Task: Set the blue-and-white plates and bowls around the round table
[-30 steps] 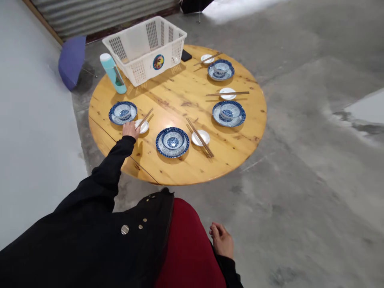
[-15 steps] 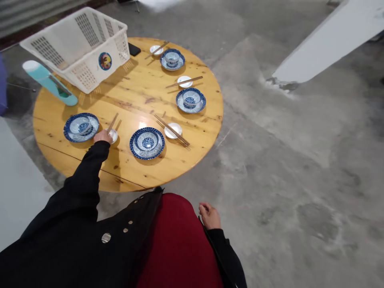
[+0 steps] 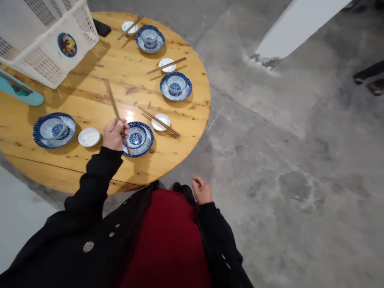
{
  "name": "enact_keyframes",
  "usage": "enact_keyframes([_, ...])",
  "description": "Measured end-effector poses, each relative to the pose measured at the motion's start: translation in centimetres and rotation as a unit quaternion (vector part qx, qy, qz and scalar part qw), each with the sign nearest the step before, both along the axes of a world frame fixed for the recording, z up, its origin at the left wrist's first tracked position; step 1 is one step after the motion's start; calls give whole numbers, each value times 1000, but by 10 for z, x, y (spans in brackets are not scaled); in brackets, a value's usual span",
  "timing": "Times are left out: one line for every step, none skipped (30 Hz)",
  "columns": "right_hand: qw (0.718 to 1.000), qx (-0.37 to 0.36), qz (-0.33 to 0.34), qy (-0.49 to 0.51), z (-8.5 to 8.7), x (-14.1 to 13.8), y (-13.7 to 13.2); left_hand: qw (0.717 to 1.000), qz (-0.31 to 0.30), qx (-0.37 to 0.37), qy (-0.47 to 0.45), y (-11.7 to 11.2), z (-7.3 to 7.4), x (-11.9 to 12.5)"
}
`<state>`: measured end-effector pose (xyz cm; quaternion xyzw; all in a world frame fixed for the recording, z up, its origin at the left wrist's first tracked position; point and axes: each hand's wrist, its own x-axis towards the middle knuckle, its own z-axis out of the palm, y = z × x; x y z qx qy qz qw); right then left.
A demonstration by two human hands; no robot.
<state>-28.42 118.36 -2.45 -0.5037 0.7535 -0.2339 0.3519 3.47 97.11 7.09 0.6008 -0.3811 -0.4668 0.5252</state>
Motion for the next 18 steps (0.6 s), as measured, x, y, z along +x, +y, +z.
enact_keyframes([1000, -26, 4, 18, 4, -2, -17, 1000, -15, 10, 24, 4, -5, -18])
enact_keyframes([999, -41, 5, 26, 7, -3, -36, 998, -26, 26, 57, 8, -11, -36])
enact_keyframes([997, -60, 16, 34, 10, -4, -58, 993, -33, 47, 99, 14, -17, -52])
enact_keyframes([992, -96, 47, 60, 11, -4, -82, 988, -35, 66, 136, 19, -23, -66])
enact_keyframes([985, -126, 86, 85, 12, -2, -106, 982, -34, 83, 168, 25, -29, -79])
enact_keyframes([976, -145, 122, 106, 12, 1, -130, 977, -28, 97, 189, 30, -34, -90])
enact_keyframes([968, -151, 153, 126, 11, 6, -153, 974, -18, 107, 198, 34, -39, -100])
enact_keyframes([962, -144, 180, 146, 11, 11, -174, 973, -4, 114, 201, 38, -42, -109])
enact_keyframes([958, -126, 199, 165, 10, 18, -192, 972, 13, 119, 202, 40, -45, -117])
enact_keyframes([954, -102, 215, 182, 10, 24, -207, 971, 31, 122, 202, 41, -47, -124])
enact_keyframes([950, -75, 229, 196, 11, 31, -219, 971, 52, 122, 200, 41, -47, -131])
enact_keyframes([946, -50, 244, 207, 12, 36, -229, 970, 71, 121, 197, 40, -47, -136])
enact_keyframes([941, -28, 262, 214, 12, 40, -236, 970, 92, 119, 193, 38, -46, -142])
enact_keyframes([934, -12, 283, 218, 13, 43, -242, 968, 113, 118, 189, 35, -45, -147])
enact_keyframes([927, 1, 305, 219, 14, 45, -246, 966, 136, 119, 185, 32, -44, -152])
enact_keyframes([919, 11, 327, 220, 14, 46, -249, 963, 158, 123, 182, 28, -44, -156])
enact_keyframes([912, 21, 347, 219, 14, 46, -251, 959, 180, 128, 179, 23, -43, -160])
enact_keyframes([903, 23, 370, 215, 13, 45, -252, 955, 200, 133, 175, 19, -43, -164])
